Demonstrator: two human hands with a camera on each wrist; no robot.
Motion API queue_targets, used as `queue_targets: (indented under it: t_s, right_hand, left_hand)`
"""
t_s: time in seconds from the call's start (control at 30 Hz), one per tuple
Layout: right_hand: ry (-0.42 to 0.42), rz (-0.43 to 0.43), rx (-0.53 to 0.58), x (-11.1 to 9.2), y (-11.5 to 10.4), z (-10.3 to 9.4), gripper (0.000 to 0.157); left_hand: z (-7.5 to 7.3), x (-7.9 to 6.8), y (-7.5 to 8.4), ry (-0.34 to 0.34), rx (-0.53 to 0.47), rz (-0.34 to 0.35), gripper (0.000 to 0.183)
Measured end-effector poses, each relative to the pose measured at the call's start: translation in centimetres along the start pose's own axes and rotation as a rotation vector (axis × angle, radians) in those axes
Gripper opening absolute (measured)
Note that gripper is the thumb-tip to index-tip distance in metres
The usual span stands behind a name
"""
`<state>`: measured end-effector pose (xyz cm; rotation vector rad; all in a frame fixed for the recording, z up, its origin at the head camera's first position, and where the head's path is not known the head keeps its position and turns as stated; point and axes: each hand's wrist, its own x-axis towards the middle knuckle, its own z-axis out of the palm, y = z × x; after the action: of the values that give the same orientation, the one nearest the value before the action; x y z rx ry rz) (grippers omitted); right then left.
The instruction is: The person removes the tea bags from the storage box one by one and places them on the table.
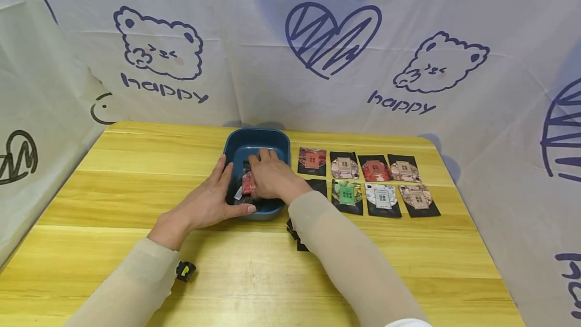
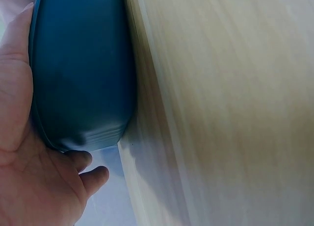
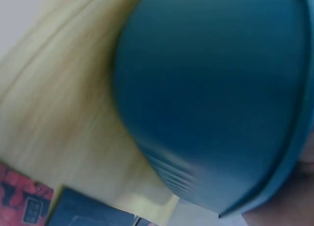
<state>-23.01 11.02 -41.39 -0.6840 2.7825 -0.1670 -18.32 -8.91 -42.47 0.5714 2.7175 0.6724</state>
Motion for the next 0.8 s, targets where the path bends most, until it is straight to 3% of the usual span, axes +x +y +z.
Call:
queue_targets:
  t_s: [0.17,0.47,0.8]
  right_hand:
    - [0.065,-0.045,-0.022,-0.8,0.0,-0.6,0.089]
    - [0.168,-0.031,-0.069,-3.8,-0.2,-2.7,0.101]
    - [0.207,0.014,-0.010,-8.6,2.1,-4.5,0.101]
  left_hand:
    - [0.0,0.0,0.0,-0.002,0.001,0.001,0.138]
    - [0.1,0.1,-0.1,-0.009,-0.006,-0.011,0.138]
    - [0.2,0.1,-0.1,-0.008,-0.013,-0.017,0.137]
